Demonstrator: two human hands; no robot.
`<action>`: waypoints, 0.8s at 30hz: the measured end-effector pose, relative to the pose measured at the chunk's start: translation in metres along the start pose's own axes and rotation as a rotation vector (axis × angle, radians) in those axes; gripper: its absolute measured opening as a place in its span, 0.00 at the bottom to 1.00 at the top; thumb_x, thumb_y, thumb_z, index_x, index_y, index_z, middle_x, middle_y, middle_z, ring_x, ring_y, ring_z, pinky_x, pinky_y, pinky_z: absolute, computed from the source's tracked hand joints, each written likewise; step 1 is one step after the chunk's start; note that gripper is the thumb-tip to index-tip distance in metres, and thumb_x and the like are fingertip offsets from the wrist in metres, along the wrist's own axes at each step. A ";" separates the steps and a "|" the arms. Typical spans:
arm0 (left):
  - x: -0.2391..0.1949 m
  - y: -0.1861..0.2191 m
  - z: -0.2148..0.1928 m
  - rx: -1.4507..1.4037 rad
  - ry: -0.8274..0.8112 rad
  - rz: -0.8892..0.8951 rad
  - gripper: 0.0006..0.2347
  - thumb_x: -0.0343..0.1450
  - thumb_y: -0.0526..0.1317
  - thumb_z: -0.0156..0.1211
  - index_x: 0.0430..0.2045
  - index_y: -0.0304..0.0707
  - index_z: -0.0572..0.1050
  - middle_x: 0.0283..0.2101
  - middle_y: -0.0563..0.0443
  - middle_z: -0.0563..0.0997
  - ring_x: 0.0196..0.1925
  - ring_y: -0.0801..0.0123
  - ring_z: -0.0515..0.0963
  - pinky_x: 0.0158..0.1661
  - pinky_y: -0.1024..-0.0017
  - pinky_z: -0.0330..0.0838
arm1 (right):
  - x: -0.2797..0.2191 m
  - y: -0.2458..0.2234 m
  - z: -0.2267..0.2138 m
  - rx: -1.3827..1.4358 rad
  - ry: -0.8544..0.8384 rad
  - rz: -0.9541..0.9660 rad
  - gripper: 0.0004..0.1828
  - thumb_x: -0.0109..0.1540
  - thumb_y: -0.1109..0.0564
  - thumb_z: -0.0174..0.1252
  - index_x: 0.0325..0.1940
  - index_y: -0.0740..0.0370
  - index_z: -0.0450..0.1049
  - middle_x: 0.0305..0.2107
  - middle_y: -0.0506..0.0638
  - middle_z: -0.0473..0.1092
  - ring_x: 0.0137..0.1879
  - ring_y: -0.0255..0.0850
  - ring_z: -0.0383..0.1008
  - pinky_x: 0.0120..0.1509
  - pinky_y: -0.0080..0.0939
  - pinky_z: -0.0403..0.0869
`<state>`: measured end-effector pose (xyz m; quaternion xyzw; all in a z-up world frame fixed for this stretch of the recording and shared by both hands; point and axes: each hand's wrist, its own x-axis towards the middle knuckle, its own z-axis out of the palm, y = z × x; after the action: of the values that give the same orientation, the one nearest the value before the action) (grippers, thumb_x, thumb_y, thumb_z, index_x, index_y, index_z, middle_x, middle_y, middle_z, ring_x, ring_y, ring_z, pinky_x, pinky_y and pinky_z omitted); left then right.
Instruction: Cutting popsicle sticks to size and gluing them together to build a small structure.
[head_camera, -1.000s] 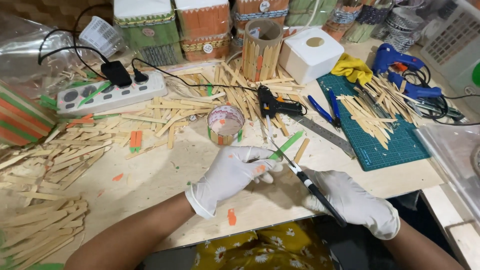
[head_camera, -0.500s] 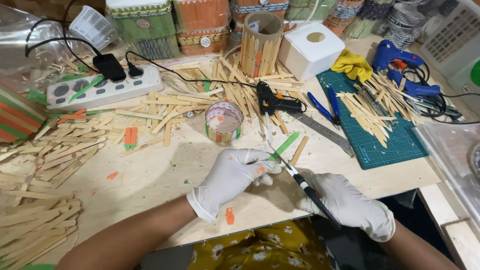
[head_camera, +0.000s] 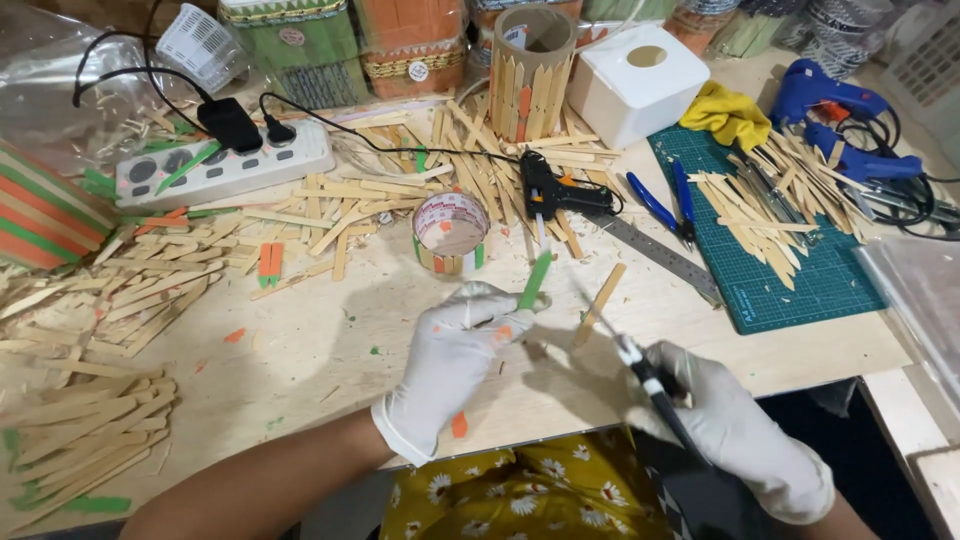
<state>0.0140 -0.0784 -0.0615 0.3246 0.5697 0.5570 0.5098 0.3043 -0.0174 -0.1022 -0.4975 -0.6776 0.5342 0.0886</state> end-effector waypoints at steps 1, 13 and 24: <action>-0.002 -0.004 0.006 0.004 0.001 0.000 0.11 0.66 0.29 0.69 0.41 0.35 0.86 0.36 0.48 0.85 0.40 0.68 0.79 0.43 0.76 0.78 | 0.002 -0.015 0.010 0.004 -0.001 -0.001 0.24 0.48 0.43 0.77 0.35 0.53 0.72 0.21 0.44 0.69 0.23 0.35 0.59 0.30 0.35 0.62; -0.008 -0.031 0.019 -0.317 0.003 -0.022 0.08 0.62 0.23 0.70 0.32 0.27 0.84 0.36 0.40 0.88 0.38 0.63 0.86 0.45 0.72 0.83 | 0.030 -0.063 0.083 0.716 0.309 -0.320 0.09 0.56 0.63 0.70 0.34 0.61 0.74 0.32 0.50 0.72 0.38 0.39 0.70 0.46 0.39 0.71; 0.111 -0.021 -0.079 1.675 -0.049 0.677 0.16 0.61 0.51 0.72 0.39 0.53 0.80 0.39 0.55 0.82 0.56 0.67 0.74 0.67 0.58 0.52 | 0.036 -0.089 0.057 0.679 0.467 -0.374 0.15 0.49 0.67 0.76 0.35 0.66 0.76 0.29 0.55 0.78 0.36 0.37 0.79 0.47 0.35 0.74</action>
<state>-0.0862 -0.0022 -0.1168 0.7516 0.6515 0.0728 -0.0727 0.1983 -0.0201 -0.0680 -0.4164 -0.5041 0.5746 0.4922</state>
